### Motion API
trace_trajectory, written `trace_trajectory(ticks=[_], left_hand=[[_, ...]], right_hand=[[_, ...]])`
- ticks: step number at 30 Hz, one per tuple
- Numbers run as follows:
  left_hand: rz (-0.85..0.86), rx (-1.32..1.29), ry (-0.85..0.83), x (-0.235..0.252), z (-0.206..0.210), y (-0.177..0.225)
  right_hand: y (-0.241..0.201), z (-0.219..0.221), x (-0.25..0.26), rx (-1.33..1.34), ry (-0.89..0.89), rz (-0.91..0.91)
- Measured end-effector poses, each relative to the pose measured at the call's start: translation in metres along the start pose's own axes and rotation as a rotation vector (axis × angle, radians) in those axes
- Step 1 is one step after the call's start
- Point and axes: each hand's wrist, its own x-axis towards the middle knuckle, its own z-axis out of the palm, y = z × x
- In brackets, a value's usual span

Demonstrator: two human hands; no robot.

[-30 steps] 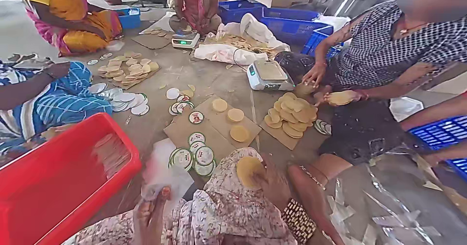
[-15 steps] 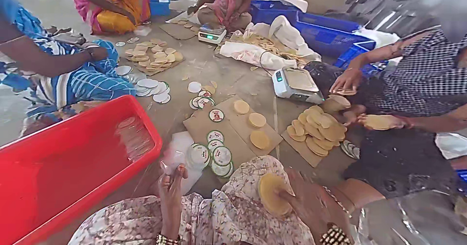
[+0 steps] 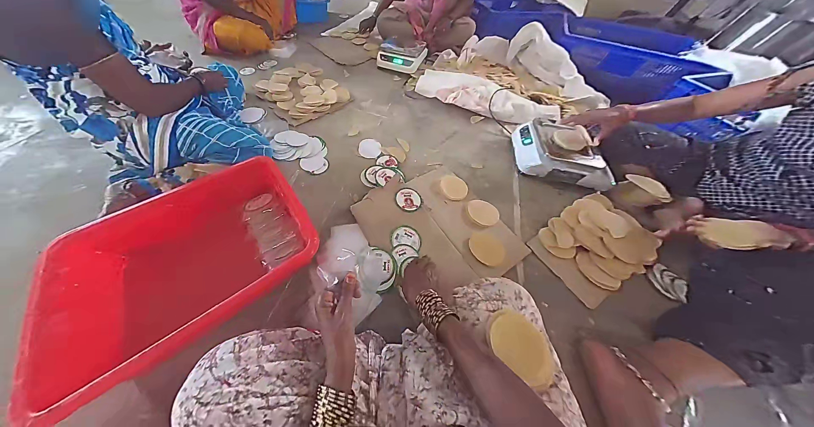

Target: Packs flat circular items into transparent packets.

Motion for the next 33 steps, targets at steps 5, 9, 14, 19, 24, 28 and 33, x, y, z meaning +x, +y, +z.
trace_trajectory(ticks=[5, 9, 14, 19, 24, 28, 33], left_hand=[[-0.016, -0.02, -0.017, 0.004, 0.007, -0.001], [-0.042, -0.022, 0.001, 0.004, 0.003, -0.001], [-0.093, 0.007, -0.006, 0.003, 0.004, 0.003], [-0.095, 0.021, -0.046, 0.0, 0.002, 0.003], [-0.113, 0.026, -0.08, -0.003, 0.004, 0.0], [-0.154, 0.054, -0.044, -0.007, 0.006, 0.002], [-0.219, 0.043, 0.024, -0.014, -0.001, 0.0]], right_hand=[[0.003, -0.015, -0.012, 0.0, -0.028, 0.009], [0.027, -0.039, -0.018, 0.558, 0.063, -0.101], [0.059, -0.065, -0.076, 1.67, -0.036, -0.157], [0.138, -0.098, -0.156, 1.382, 0.156, -0.462], [0.207, -0.078, -0.187, 0.215, 0.566, -0.62], [0.198, -0.029, -0.184, -0.194, 0.113, -0.327], [0.197, -0.043, -0.188, -0.06, 0.167, -0.358]])
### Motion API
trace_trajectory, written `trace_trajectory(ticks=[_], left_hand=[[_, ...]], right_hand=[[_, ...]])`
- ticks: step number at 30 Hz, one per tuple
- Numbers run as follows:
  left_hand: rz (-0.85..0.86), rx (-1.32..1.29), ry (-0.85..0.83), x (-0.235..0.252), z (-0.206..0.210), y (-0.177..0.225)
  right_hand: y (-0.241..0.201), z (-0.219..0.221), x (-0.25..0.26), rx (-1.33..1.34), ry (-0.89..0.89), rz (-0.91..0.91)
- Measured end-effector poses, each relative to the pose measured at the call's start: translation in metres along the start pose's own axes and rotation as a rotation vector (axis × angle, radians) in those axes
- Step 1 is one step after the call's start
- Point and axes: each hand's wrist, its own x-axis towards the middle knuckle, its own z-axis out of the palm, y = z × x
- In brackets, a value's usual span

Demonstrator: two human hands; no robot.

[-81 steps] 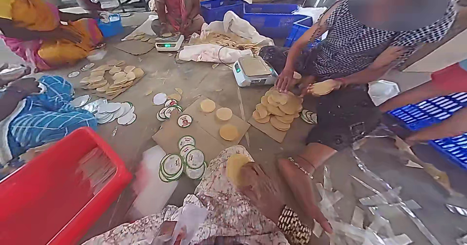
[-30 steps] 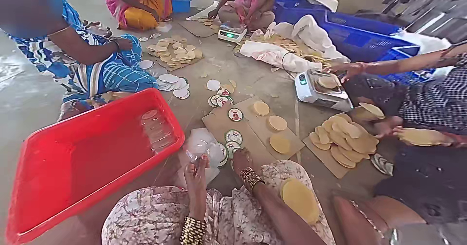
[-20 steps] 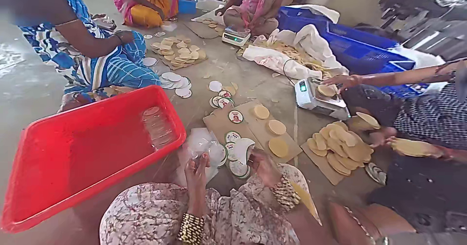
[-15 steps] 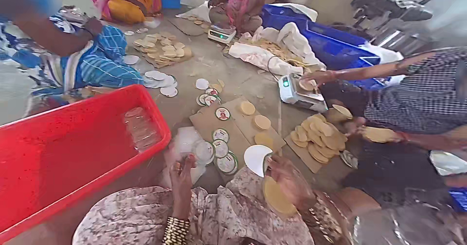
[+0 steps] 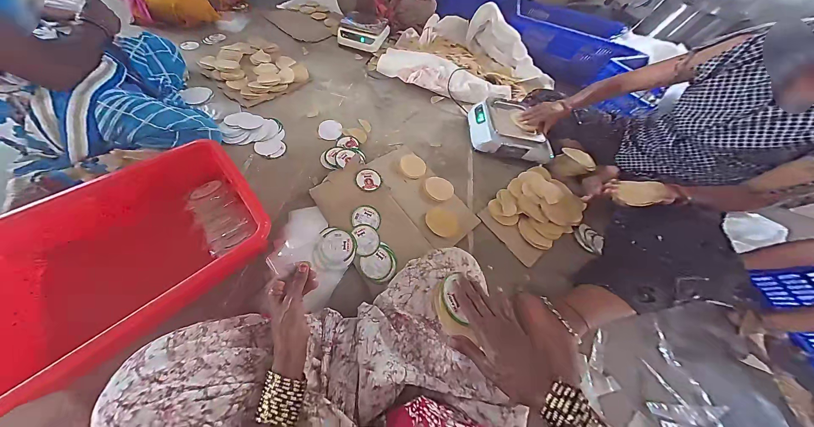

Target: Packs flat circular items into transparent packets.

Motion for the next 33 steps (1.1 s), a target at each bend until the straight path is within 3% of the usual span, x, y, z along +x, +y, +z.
trace_trajectory(ticks=[3, 6, 9, 12, 15, 19, 22, 25, 29, 33], left_hand=[[0.072, -0.046, 0.071, 0.002, 0.001, 0.005], [0.326, -0.112, 0.183, 0.006, 0.005, 0.006], [0.49, -0.186, 0.251, 0.009, 0.006, 0.009], [0.473, -0.228, 0.29, 0.01, 0.004, 0.008], [0.424, -0.263, 0.315, 0.014, 0.002, 0.009], [0.394, -0.3, 0.289, 0.016, 0.003, 0.01], [0.355, -0.323, 0.264, 0.016, 0.006, 0.012], [0.32, -0.36, 0.276, 0.016, 0.007, 0.012], [0.278, -0.335, 0.28, 0.015, 0.01, 0.011], [0.217, -0.301, 0.255, 0.015, 0.014, 0.01]], right_hand=[[-0.01, -0.004, 0.012, 0.017, 0.228, -0.105], [-0.041, 0.0, 0.047, 0.161, 0.386, -0.241], [-0.092, 0.004, 0.101, 0.214, 0.216, -0.247], [-0.135, 0.023, 0.172, 0.138, -0.066, -0.184], [-0.157, 0.058, 0.223, 0.05, -0.164, -0.142], [-0.172, 0.081, 0.238, -0.062, -0.212, -0.096], [-0.171, 0.063, 0.238, -0.022, -0.232, -0.113], [-0.157, 0.029, 0.258, 0.106, -0.102, -0.091], [-0.121, 0.001, 0.326, 0.135, 0.067, 0.085], [-0.077, 0.014, 0.391, 0.087, 0.117, 0.135]])
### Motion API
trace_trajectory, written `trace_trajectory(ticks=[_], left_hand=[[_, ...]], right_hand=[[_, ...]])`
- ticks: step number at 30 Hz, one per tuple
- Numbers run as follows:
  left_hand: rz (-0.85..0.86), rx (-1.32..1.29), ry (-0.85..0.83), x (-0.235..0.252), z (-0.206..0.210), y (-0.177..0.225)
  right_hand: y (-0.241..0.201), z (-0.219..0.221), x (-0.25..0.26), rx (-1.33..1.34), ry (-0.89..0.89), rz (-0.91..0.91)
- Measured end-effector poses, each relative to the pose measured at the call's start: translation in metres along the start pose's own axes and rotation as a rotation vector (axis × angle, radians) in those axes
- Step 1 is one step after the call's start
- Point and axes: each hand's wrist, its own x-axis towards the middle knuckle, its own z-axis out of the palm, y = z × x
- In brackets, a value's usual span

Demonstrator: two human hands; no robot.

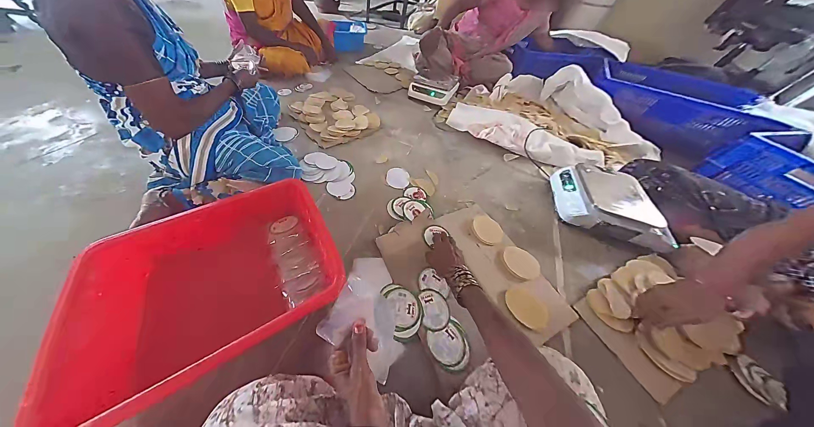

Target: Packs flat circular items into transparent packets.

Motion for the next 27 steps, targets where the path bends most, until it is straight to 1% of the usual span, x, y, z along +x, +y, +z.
trace_trajectory(ticks=[4, 8, 10, 13, 14, 16, 18, 21, 23, 25, 27], left_hand=[[-0.03, 0.027, -0.009, -0.001, 0.0, -0.004], [-0.023, 0.049, -0.033, -0.001, 0.002, -0.009], [-0.026, 0.049, -0.045, 0.0, 0.001, -0.009], [-0.019, 0.07, -0.028, -0.001, 0.0, -0.007], [-0.024, 0.083, -0.024, -0.002, 0.001, -0.005], [-0.025, 0.102, -0.047, -0.003, 0.001, -0.004], [-0.022, 0.106, -0.075, -0.003, 0.0, -0.004], [-0.024, 0.125, -0.102, -0.004, 0.002, -0.001], [-0.014, 0.136, -0.115, -0.005, 0.003, 0.0], [0.002, 0.143, -0.13, -0.004, 0.0, -0.002], [0.018, 0.156, -0.146, -0.002, -0.002, -0.006]], right_hand=[[0.002, 0.005, 0.018, 0.007, -0.006, 0.03], [-0.005, -0.005, 0.017, -0.065, -0.032, 0.055], [-0.003, -0.018, 0.015, -0.086, -0.056, 0.018], [0.004, -0.054, 0.003, 0.015, -0.093, 0.01], [0.01, -0.068, -0.008, 0.099, -0.08, 0.01], [0.027, -0.092, -0.039, 0.276, 0.006, -0.016], [0.057, -0.104, -0.081, 0.447, 0.064, -0.064], [0.111, -0.113, -0.157, 0.638, 0.038, -0.11], [0.136, -0.118, -0.212, 0.753, 0.0, -0.052], [0.17, -0.106, -0.246, 0.768, 0.053, 0.028], [0.204, -0.087, -0.265, 0.683, 0.193, 0.086]])
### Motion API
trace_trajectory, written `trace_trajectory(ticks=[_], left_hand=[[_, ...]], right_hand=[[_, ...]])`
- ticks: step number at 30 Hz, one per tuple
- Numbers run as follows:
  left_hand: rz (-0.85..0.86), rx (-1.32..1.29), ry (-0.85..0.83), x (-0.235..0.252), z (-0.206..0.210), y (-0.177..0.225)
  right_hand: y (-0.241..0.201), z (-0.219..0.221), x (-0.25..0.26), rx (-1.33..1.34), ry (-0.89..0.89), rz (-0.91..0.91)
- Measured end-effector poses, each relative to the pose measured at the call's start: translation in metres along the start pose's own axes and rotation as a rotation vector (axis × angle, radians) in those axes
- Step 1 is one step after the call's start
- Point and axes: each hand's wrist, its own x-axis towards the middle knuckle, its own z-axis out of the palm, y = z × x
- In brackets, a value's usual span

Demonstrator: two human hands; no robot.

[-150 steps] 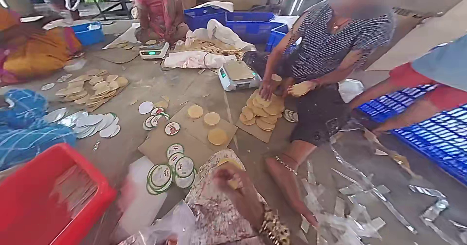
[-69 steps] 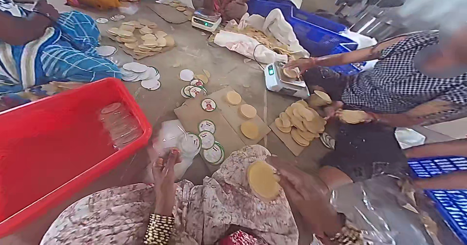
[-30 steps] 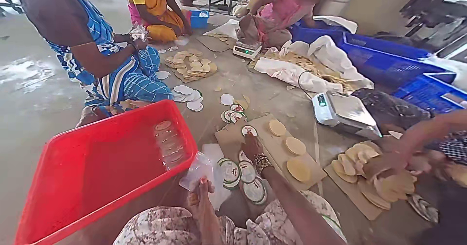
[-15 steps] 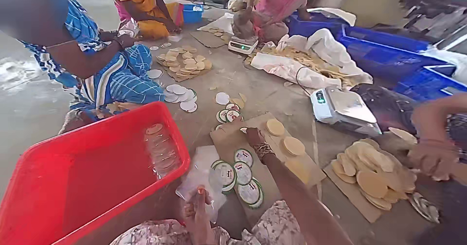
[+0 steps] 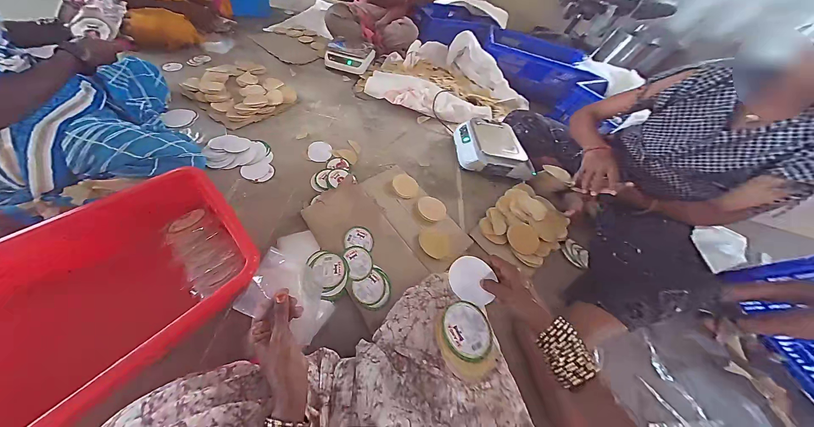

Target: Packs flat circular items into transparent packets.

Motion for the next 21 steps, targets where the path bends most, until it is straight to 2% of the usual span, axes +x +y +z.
trace_trajectory(ticks=[4, 6, 8, 11, 14, 17, 21], left_hand=[[0.021, 0.031, -0.035, -0.003, -0.002, -0.005], [0.023, 0.055, -0.042, -0.005, -0.003, -0.004], [0.017, 0.079, -0.041, -0.008, -0.006, -0.003], [-0.01, 0.092, -0.027, -0.01, -0.01, -0.003], [-0.029, 0.114, -0.033, -0.011, -0.012, -0.005], [-0.048, 0.149, -0.062, -0.013, -0.012, -0.005], [-0.069, 0.151, -0.061, -0.014, -0.012, -0.004]], right_hand=[[0.027, -0.004, -0.016, -0.063, 0.242, -0.021], [0.025, -0.003, -0.016, 0.026, 0.162, 0.004], [0.016, -0.004, -0.019, 0.142, -0.035, 0.067], [0.018, -0.011, -0.019, 0.154, -0.314, 0.111], [0.025, -0.016, -0.023, 0.169, -0.43, 0.07], [0.028, -0.018, -0.028, 0.19, -0.488, 0.028], [0.025, -0.016, -0.032, 0.117, -0.338, 0.047]])
